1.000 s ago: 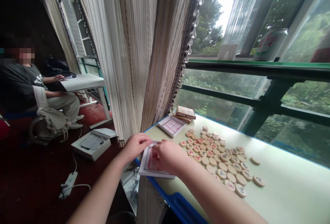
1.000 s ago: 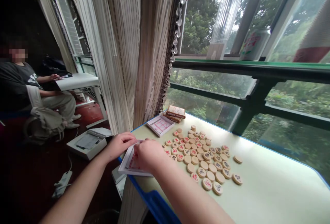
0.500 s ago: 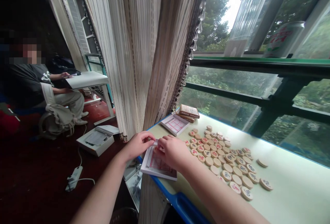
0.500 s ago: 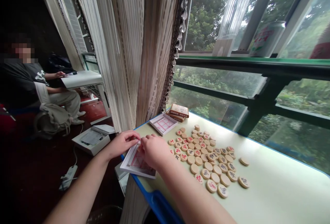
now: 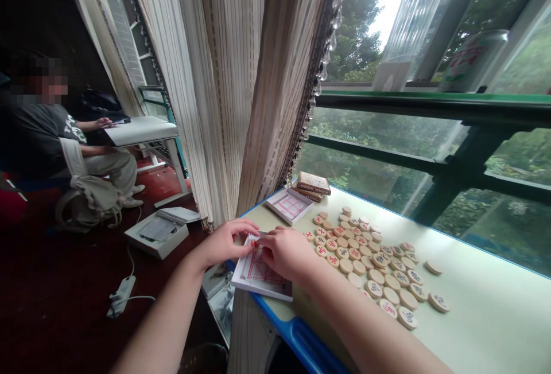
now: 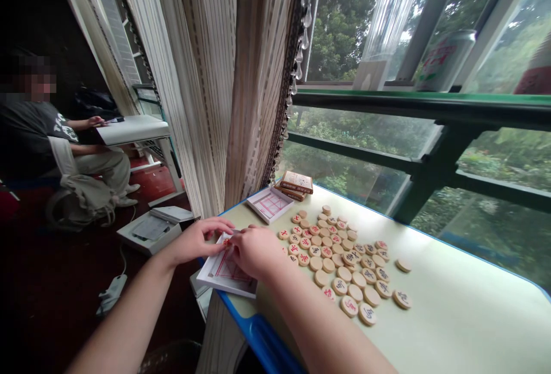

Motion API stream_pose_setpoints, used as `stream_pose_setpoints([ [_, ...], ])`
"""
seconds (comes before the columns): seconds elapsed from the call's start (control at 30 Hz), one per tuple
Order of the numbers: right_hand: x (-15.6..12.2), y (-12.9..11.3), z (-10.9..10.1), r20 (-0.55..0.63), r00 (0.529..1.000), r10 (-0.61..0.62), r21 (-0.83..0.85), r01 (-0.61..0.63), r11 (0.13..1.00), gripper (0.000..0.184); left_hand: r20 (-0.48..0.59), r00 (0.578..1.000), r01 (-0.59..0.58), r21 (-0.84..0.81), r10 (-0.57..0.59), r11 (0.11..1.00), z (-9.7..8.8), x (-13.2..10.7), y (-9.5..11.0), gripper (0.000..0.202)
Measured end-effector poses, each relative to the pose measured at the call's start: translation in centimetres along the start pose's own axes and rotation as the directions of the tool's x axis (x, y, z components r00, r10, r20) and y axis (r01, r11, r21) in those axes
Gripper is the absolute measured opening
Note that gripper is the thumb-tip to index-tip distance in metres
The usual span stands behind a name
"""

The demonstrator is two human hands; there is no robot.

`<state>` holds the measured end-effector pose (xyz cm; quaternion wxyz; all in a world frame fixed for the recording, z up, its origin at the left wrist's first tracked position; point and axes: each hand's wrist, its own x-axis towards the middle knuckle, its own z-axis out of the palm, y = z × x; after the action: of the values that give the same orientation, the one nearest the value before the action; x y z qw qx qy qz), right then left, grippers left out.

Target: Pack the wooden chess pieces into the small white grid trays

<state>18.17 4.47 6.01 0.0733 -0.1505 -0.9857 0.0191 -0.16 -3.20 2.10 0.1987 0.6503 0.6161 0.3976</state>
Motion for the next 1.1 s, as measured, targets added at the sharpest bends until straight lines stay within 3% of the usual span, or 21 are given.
stream_pose_setpoints([
  [0.2,-0.1,-0.4,0.1,-0.043,0.999,0.025,0.059,-0.022,0.998,0.025,-0.029,0.992,0.117,-0.043,-0.119,0.992,0.3,0.2,-0.4,0.014],
  [0.33,-0.3,-0.1,-1.4,-0.205,0.979,0.005,0.05,0.005,0.999,0.025,-0.093,0.989,0.109,-0.046,-0.113,0.993,0.6,0.4,-0.7,0.017],
  [0.4,-0.5,0.9,-3.1,-0.258,0.963,0.079,0.031,-0.074,0.997,0.025,-0.1,0.988,0.116,-0.044,-0.12,0.992,0.7,0.5,-0.7,0.02],
  [0.47,-0.9,2.5,-5.0,-0.274,0.932,0.237,0.014,-0.242,0.97,0.027,-0.102,0.986,0.131,-0.034,-0.134,0.991,0.7,0.5,-0.7,0.02],
  [0.53,-1.7,4.7,-6.7,-0.221,0.878,0.424,0.019,-0.431,0.902,0.03,-0.103,0.986,0.131,-0.023,-0.133,0.991,0.7,0.5,-0.6,0.019],
  [0.6,-2.7,7.1,-7.5,-0.09,0.812,0.577,-0.011,-0.58,0.815,0.03,-0.099,0.987,0.123,-0.021,-0.124,0.992,0.6,0.5,-0.6,0.018],
  [0.63,-3.2,8.2,-7.7,0.004,0.772,0.635,-0.053,-0.634,0.771,0.03,-0.096,0.988,0.122,-0.023,-0.124,0.992,0.5,0.5,-0.5,0.018],
  [0.7,-4.3,9.8,-7.5,0.099,0.737,0.669,-0.073,-0.665,0.743,0.025,-0.092,0.987,0.129,-0.032,-0.132,0.991,0.5,0.5,-0.6,0.019],
  [0.8,-5.3,10.8,-7.0,0.178,0.724,0.667,-0.077,-0.665,0.743,0.03,-0.088,0.986,0.138,-0.063,-0.143,0.988,0.6,0.6,-0.8,0.02],
  [1.1,-5.2,10.8,-6.4,0.279,0.733,0.62,-0.064,-0.63,0.774,0.033,-0.112,0.985,0.124,-0.087,-0.133,0.989,0.8,0.8,-0.8,0.021],
])
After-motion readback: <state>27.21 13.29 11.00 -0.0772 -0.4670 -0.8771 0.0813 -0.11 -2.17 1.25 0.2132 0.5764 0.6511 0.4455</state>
